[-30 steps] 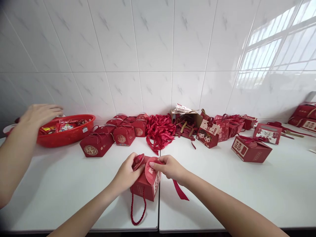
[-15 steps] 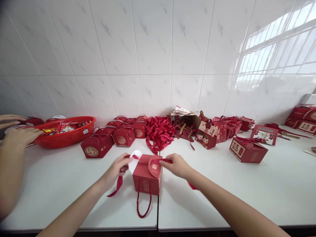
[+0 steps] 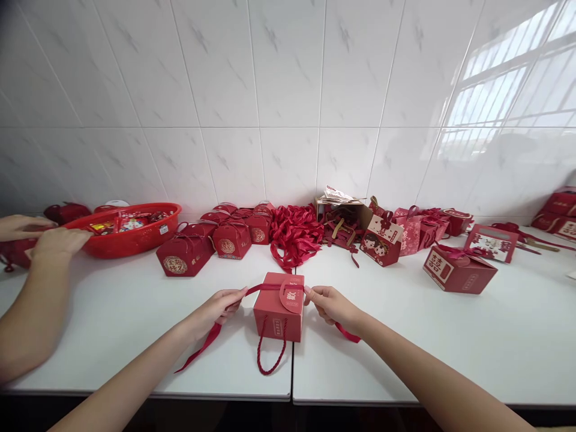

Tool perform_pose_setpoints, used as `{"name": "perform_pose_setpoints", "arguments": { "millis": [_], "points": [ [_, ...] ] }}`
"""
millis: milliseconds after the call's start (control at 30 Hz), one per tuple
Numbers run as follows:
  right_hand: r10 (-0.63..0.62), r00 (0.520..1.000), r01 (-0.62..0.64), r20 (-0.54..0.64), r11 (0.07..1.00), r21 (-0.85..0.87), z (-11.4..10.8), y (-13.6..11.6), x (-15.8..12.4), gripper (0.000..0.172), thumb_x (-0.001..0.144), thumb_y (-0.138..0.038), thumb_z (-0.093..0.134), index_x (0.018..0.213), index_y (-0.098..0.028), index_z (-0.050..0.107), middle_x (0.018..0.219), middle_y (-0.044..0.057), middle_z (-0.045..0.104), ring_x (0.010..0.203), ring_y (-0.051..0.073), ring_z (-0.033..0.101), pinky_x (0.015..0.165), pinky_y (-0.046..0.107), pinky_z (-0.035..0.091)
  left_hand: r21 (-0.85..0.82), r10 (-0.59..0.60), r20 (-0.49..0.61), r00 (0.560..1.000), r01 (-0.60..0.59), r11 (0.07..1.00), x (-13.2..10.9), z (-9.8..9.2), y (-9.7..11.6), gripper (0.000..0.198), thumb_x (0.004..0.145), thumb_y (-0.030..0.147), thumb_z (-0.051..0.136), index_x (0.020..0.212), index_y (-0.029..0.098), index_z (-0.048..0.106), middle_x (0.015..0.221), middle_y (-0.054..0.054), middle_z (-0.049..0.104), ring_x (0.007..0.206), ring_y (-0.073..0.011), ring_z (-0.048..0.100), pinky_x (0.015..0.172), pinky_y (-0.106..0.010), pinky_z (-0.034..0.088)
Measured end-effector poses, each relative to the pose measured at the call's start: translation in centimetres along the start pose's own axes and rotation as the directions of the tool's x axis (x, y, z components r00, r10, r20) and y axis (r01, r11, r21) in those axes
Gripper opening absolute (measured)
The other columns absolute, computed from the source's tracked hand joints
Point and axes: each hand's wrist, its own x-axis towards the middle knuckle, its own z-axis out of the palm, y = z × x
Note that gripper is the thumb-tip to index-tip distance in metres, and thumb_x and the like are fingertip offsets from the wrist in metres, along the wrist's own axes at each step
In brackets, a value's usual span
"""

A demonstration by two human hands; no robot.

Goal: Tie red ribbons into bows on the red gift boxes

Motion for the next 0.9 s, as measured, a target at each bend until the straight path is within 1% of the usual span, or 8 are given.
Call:
{"name": "perform_pose_setpoints", "arguments": {
  "millis": [100, 167, 333, 500, 567, 667, 767, 900],
  "points": [
    [-0.011, 1.0, 0.011, -0.007, 0.999, 0.041, 0.3, 0.0, -0.1, 0.054, 0.075, -0.073, 0.052, 0.083, -0.019, 0.05, 0.055, -0.011, 0.022, 0.047, 0.006, 0.014, 0.045, 0.024, 0.011, -0.09, 0.004, 0.044, 0.999, 0.0, 0.996, -0.2, -0.7, 0.6, 0.038, 0.07, 0.051, 0.065, 0.068, 0.018, 0.046, 0.057, 0.007, 0.028, 0.046, -0.0061, 0.02, 0.045, -0.023, 0.006],
    [-0.01, 1.0, 0.01, -0.006, 0.998, 0.056, 0.3, -0.1, -0.1, 0.055, 0.074, -0.072, 0.054, 0.083, -0.019, 0.052, 0.054, -0.011, 0.022, 0.047, 0.006, 0.013, 0.045, 0.024, 0.01, -0.136, 0.024, 0.078, 0.997, -0.013, 0.991, -0.4, -1.2, 0.9, 0.029, 0.066, 0.041, 0.066, 0.076, 0.018, 0.051, 0.055, 0.008, 0.027, 0.045, -0.0063, 0.021, 0.044, -0.022, 0.007],
    [0.006, 1.0, -0.008, 0.022, 0.995, 0.095, 0.7, 0.3, 0.3, 0.055, 0.074, -0.073, 0.054, 0.079, -0.019, 0.051, 0.054, -0.011, 0.023, 0.046, 0.006, 0.012, 0.044, 0.024, 0.009, -0.167, 0.099, 0.094, 0.991, -0.082, 0.983, -0.3, -1.1, 1.9, 0.028, 0.063, 0.034, 0.07, 0.078, 0.019, 0.051, 0.052, 0.01, 0.021, 0.044, -0.0048, 0.014, 0.044, -0.021, 0.005],
    [0.023, 0.998, -0.027, 0.052, 0.997, 0.069, 1.0, 1.4, 0.6, 0.052, 0.076, -0.071, 0.053, 0.081, -0.019, 0.052, 0.052, -0.011, 0.021, 0.045, 0.006, 0.012, 0.043, 0.024, 0.01, -0.136, 0.162, 0.056, 0.985, -0.153, 0.979, -0.2, 1.6, 3.5, 0.034, 0.066, 0.04, 0.073, 0.075, 0.019, 0.048, 0.052, 0.011, 0.022, 0.043, -0.004, 0.016, 0.044, -0.02, 0.006],
    [0.028, 0.999, -0.029, 0.041, 0.999, 0.025, 1.1, 1.8, 0.8, 0.05, 0.076, -0.069, 0.056, 0.079, -0.019, 0.052, 0.047, -0.012, 0.023, 0.043, 0.006, 0.014, 0.042, 0.024, 0.012, -0.097, 0.162, 0.06, 0.985, -0.156, 0.983, -0.2, 3.0, 3.8, 0.039, 0.065, 0.044, 0.075, 0.069, 0.018, 0.046, 0.052, 0.01, 0.031, 0.042, -0.0037, 0.022, 0.043, -0.02, 0.009],
    [0.051, 0.999, -0.051, 0.008, 0.997, -0.057, 1.2, 2.1, 1.1, 0.047, 0.073, -0.065, 0.063, 0.075, -0.019, 0.053, 0.043, -0.011, 0.029, 0.039, 0.006, 0.019, 0.041, 0.024, 0.013, -0.048, 0.187, 0.04, 0.981, -0.185, 0.981, 0.0, 4.4, 3.7, 0.047, 0.06, 0.047, 0.079, 0.063, 0.017, 0.044, 0.061, 0.004, 0.051, 0.051, -0.0071, 0.042, 0.047, -0.019, 0.025],
    [0.079, 0.996, -0.082, -0.026, 0.989, -0.125, 0.8, 1.7, 1.0, 0.044, 0.068, -0.059, 0.07, 0.068, -0.018, 0.053, 0.046, -0.009, 0.034, 0.04, 0.005, 0.023, 0.042, 0.025, 0.012, -0.003, 0.2, 0.003, 0.98, -0.2, 0.98, 0.4, 4.0, 3.1, 0.049, 0.055, 0.047, 0.082, 0.058, 0.017, 0.043, 0.061, 0.003, 0.054, 0.057, -0.0095, 0.048, 0.052, -0.02, 0.03],
    [0.082, 0.996, -0.087, -0.037, 0.985, -0.149, -0.9, 0.3, 0.0, 0.041, 0.071, -0.054, 0.069, 0.062, -0.018, 0.053, 0.046, -0.008, 0.029, 0.043, 0.006, 0.02, 0.045, 0.027, 0.011, 0.02, 0.126, -0.059, 0.99, -0.125, 0.992, 0.8, 1.9, 2.4, 0.052, 0.055, 0.051, 0.081, 0.054, 0.017, 0.042, 0.048, 0.007, 0.043, 0.043, -0.0056, 0.033, 0.046, -0.022, 0.016]
  ]
}}
